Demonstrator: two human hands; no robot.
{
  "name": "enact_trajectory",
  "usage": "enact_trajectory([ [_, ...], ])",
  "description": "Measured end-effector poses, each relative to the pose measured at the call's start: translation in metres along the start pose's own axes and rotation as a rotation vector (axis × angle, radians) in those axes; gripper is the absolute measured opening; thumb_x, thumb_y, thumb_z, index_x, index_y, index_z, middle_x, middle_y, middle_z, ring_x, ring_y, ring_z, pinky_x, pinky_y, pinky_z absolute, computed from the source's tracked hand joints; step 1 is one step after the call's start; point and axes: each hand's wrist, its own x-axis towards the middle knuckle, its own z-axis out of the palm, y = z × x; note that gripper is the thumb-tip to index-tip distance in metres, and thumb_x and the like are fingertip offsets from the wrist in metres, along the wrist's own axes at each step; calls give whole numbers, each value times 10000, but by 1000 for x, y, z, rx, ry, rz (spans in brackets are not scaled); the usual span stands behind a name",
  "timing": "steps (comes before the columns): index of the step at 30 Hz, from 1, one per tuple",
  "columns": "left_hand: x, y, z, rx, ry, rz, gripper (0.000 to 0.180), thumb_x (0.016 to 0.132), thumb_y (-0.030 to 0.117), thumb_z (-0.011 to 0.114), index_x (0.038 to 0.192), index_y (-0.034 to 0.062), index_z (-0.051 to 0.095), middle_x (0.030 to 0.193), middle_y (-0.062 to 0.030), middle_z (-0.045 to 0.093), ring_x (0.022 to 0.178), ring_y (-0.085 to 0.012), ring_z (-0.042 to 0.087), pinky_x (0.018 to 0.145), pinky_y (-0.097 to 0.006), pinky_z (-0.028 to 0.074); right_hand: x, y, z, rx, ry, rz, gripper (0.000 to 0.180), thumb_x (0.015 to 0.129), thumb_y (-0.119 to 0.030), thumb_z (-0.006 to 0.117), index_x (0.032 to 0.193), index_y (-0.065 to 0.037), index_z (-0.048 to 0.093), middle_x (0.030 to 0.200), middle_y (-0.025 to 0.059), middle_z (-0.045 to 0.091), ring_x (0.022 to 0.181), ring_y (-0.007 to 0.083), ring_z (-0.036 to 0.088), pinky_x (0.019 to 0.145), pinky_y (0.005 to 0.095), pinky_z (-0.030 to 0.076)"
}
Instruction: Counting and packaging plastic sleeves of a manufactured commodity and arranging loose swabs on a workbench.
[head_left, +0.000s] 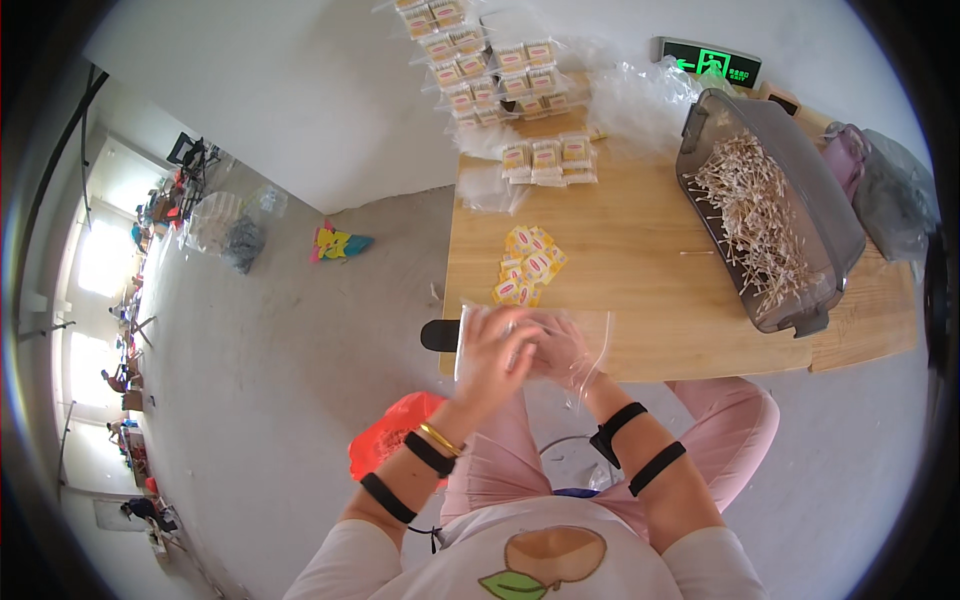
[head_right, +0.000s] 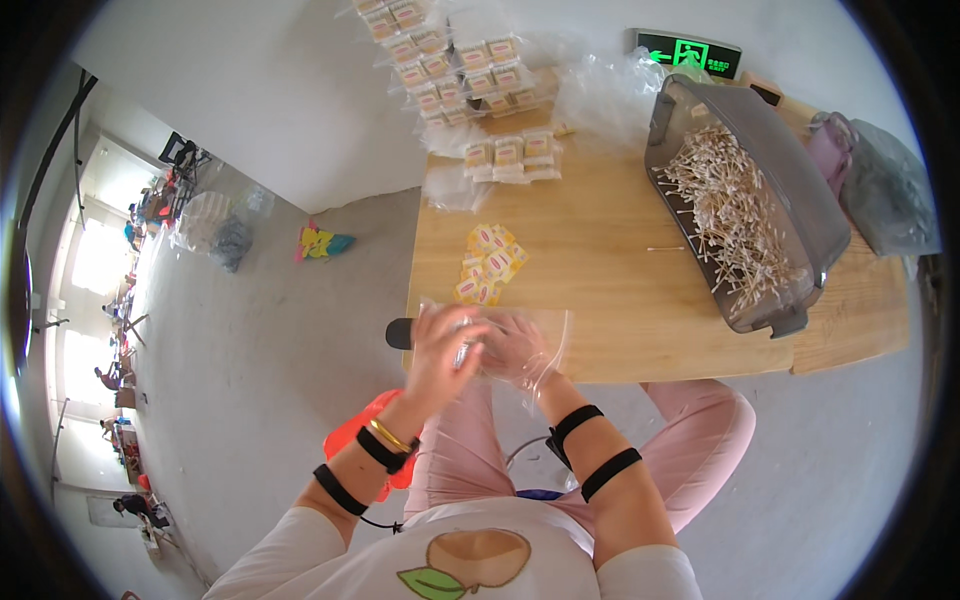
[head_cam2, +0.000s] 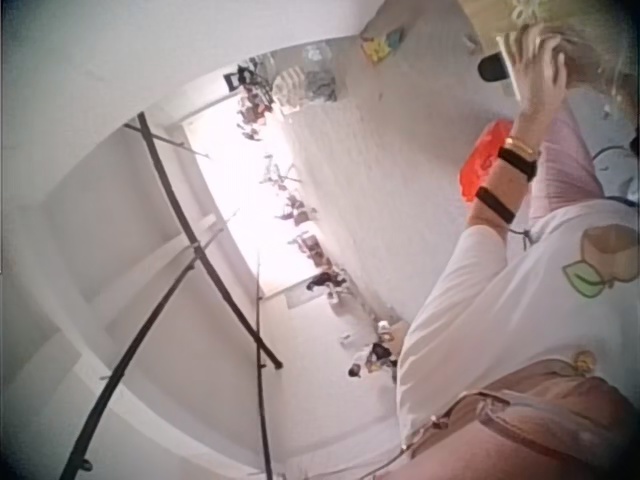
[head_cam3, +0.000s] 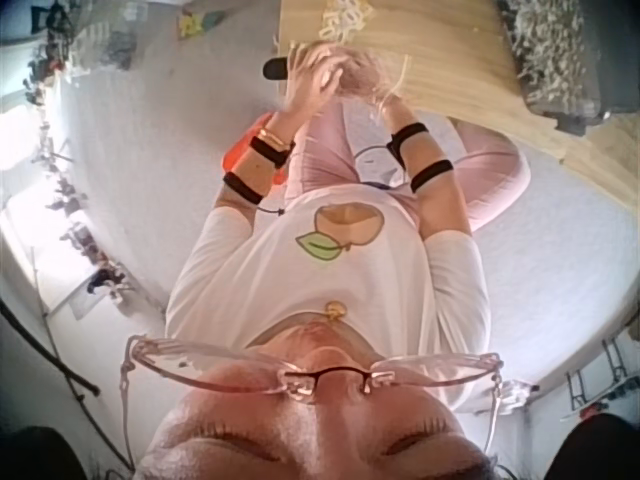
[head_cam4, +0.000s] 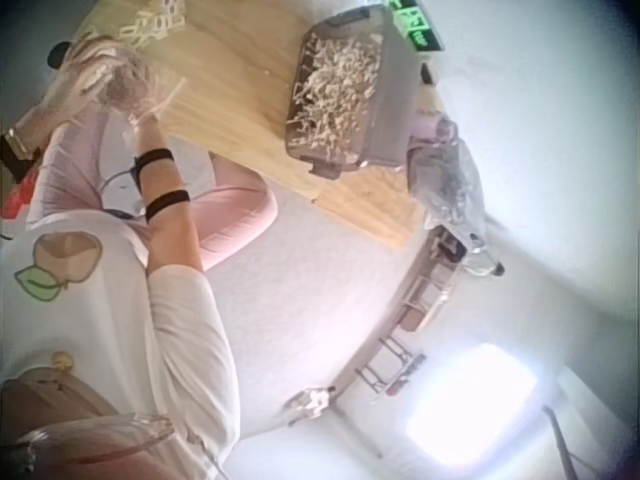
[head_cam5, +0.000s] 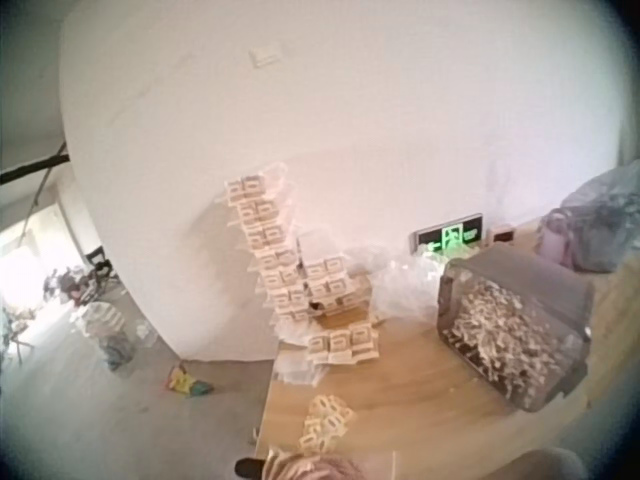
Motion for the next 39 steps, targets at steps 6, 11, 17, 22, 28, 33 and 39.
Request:
enact_trajectory([
  [6,-14,-43,-7,174,-210,-114,602,836,300,733,1404,229,542,1578,-122,310,1486,-463,169,1127,-619,245,4,-4,-2,1,2,-4,681,785,-402,775,1390,-189,547,1350,90,562,1249,318,512,1045,466,399],
  [11,-21,-49,11,159,-168,-168,670,796,266,709,1437,258,513,1600,-104,280,1494,-461,167,1087,-682,245,6,-14,1,-44,67,1,622,779,-377,775,1338,-191,574,1255,71,596,1167,307,554,996,463,437],
  [17,-17,-42,22,234,-166,-184,699,741,183,663,1421,246,516,1601,-93,286,1491,-449,190,1028,-633,309,-15,10,20,-150,252,-232,355,768,-301,762,1108,-231,689,1087,24,618,980,264,592,894,416,488],
  [22,-16,-38,22,262,-189,-208,714,721,171,662,1416,238,518,1593,-87,295,1489,-446,199,1013,-642,314,-18,-3,1,-303,148,-336,288,799,-279,735,1085,-271,707,1124,-43,612,1045,229,570,919,403,465],
  [28,-14,-33,23,287,-199,-240,615,828,155,649,1424,236,516,1594,-93,291,1486,-445,198,1030,-624,309,-14,-10,-11,-386,-8,-335,350,834,-276,696,1183,-282,672,1179,-75,608,1110,197,551,966,394,447],
  [33,-19,-35,27,335,-205,-218,472,867,151,629,1324,267,624,1605,-59,290,1504,-427,190,978,-643,336,-5,-14,-32,-316,-161,-206,342,884,-268,653,1221,-214,655,1244,-45,624,1191,205,550,995,411,444],
  [39,-19,-34,33,335,-182,-202,379,891,191,643,1264,257,667,1615,-69,281,1503,-434,194,976,-646,339,-13,36,-66,6,-95,-73,326,916,-231,690,1227,-137,674,1174,57,685,1127,228,622,958,383,480],
])
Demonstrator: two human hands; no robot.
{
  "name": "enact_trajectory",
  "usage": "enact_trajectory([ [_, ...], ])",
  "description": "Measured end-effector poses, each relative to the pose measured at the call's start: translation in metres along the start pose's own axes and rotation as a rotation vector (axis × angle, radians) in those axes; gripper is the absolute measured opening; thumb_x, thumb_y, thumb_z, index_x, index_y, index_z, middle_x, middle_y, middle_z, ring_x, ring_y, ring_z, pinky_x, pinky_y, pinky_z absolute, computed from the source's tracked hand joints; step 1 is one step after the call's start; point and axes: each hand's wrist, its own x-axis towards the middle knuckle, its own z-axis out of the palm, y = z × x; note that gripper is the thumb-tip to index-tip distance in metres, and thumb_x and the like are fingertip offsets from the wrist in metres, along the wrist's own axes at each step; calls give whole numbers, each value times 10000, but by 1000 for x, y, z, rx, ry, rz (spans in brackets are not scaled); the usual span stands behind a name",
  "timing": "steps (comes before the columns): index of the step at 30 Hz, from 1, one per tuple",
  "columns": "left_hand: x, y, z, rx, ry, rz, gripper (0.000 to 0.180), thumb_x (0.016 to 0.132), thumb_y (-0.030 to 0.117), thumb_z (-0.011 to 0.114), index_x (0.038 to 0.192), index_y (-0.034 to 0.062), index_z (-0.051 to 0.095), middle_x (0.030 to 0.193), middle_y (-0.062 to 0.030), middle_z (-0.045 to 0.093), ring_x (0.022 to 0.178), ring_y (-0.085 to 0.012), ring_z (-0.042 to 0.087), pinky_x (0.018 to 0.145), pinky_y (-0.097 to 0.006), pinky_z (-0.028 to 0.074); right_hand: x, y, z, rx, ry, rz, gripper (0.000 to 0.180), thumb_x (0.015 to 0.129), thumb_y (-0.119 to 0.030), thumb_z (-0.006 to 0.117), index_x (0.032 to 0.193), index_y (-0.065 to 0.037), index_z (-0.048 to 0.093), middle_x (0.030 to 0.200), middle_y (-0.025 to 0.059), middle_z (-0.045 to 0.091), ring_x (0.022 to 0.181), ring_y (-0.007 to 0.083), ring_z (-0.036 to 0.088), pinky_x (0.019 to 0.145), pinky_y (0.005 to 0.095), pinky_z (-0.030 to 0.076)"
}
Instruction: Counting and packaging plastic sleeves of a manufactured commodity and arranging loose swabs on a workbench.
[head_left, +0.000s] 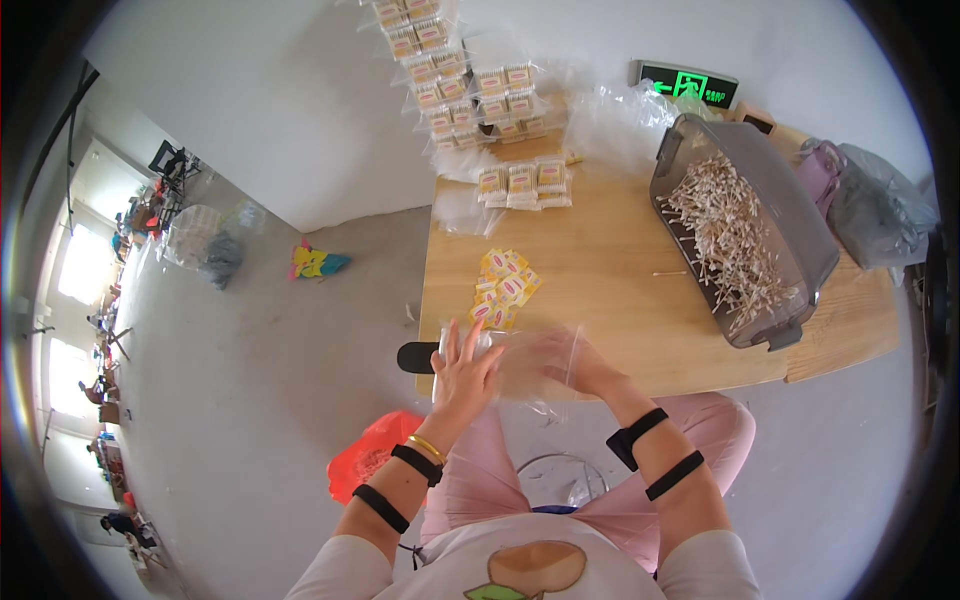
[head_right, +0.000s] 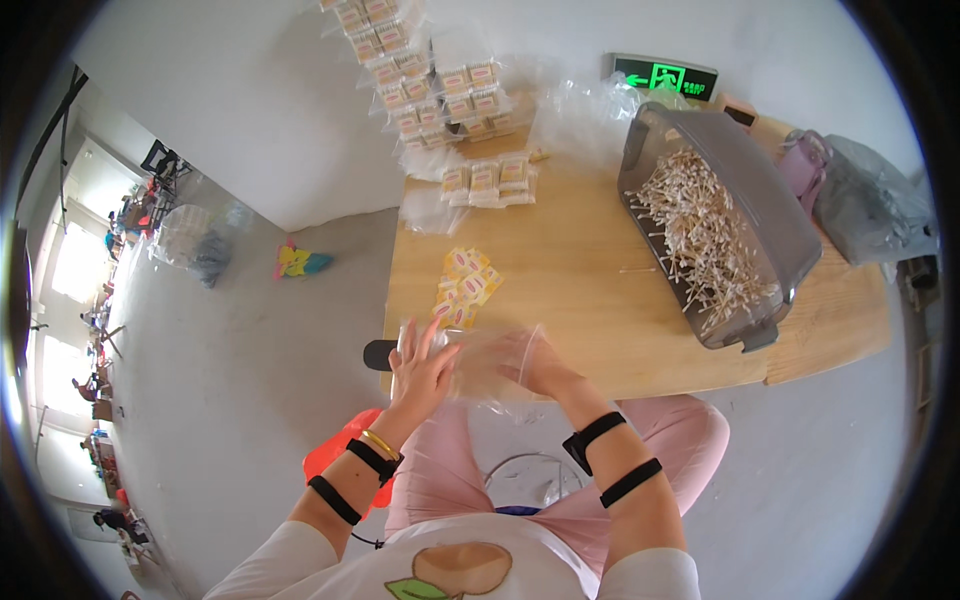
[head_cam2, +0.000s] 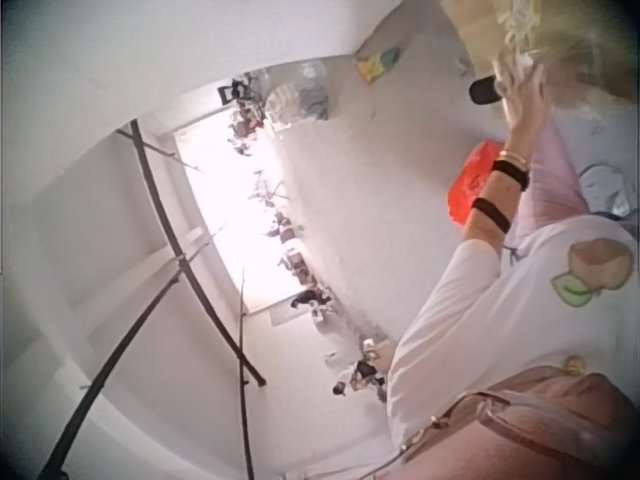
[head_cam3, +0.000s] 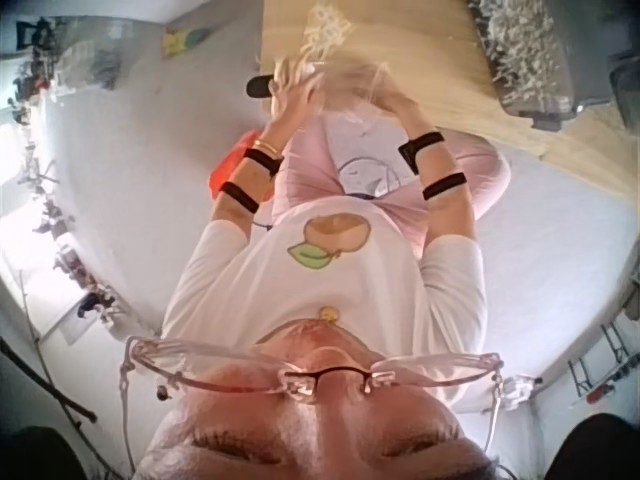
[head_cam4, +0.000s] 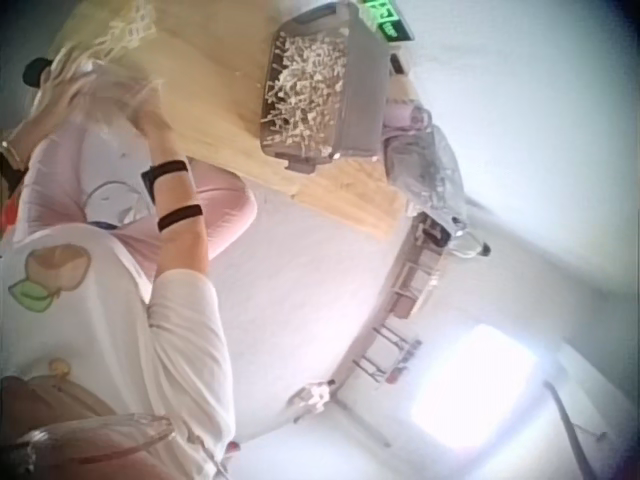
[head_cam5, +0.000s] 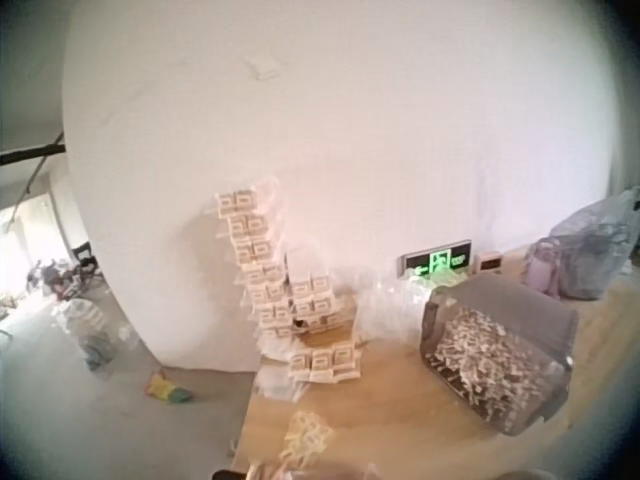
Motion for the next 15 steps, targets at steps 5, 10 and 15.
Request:
enact_trajectory([
  [5,-1,7,-12,35,-50,-50,427,890,233,657,1315,258,624,1618,-89,272,1506,-442,173,1000,-685,329,-5,45,-64,367,4,524,288,959,-318,655,1078,-68,735,913,79,753,853,167,703,771,317,536],
  [10,4,13,-14,32,-62,-56,457,883,251,667,1336,245,605,1614,-99,273,1508,-448,162,1014,-724,310,66,95,-118,424,456,548,320,917,-300,678,1091,-34,706,931,86,753,849,162,694,752,316,518],
  [15,4,11,-12,5,-42,-30,459,876,260,673,1331,241,612,1600,-108,292,1494,-460,181,1000,-718,309,173,124,-127,390,565,598,324,927,-293,706,1077,-10,654,902,28,692,826,112,627,741,261,500],
])
